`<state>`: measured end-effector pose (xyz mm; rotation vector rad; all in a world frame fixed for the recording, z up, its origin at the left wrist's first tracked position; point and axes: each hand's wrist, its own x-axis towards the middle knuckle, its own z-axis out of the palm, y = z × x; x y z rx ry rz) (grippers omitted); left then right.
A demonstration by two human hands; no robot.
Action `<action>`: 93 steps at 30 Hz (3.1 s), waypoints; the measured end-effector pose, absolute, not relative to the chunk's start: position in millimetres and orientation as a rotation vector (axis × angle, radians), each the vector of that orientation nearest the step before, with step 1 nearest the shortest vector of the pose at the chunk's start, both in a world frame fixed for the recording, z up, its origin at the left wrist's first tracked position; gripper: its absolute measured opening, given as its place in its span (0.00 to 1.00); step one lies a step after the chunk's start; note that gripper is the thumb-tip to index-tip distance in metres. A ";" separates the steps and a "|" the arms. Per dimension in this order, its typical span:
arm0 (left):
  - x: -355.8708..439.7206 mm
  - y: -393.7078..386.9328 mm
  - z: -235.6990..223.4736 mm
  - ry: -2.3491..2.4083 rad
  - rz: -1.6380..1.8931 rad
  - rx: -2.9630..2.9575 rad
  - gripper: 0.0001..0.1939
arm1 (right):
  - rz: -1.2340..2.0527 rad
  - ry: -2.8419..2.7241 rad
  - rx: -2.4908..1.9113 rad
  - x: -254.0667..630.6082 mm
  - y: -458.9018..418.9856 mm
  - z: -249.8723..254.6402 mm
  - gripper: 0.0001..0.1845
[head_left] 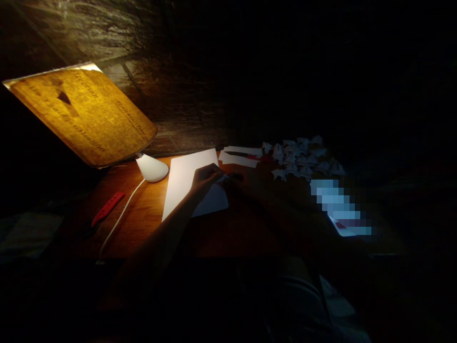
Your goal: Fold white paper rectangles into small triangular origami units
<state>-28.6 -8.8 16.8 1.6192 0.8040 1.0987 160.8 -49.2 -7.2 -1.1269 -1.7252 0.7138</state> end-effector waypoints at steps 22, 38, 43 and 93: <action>-27.5 -6.4 15.2 0.897 1.181 1.658 0.22 | 0.742 -1.757 -1.219 159.2 -52.0 -2.8 0.11; -32.6 -5.6 21.5 0.831 1.089 1.714 0.20 | 0.575 -1.833 -1.288 155.2 -55.9 4.0 0.08; -29.2 -6.4 17.8 0.838 1.074 1.726 0.19 | 0.648 -1.709 -1.254 158.0 -53.5 1.9 0.04; -30.8 4.3 7.7 0.926 1.049 1.571 0.23 | 0.774 -1.255 -1.182 157.6 -43.1 -4.4 0.07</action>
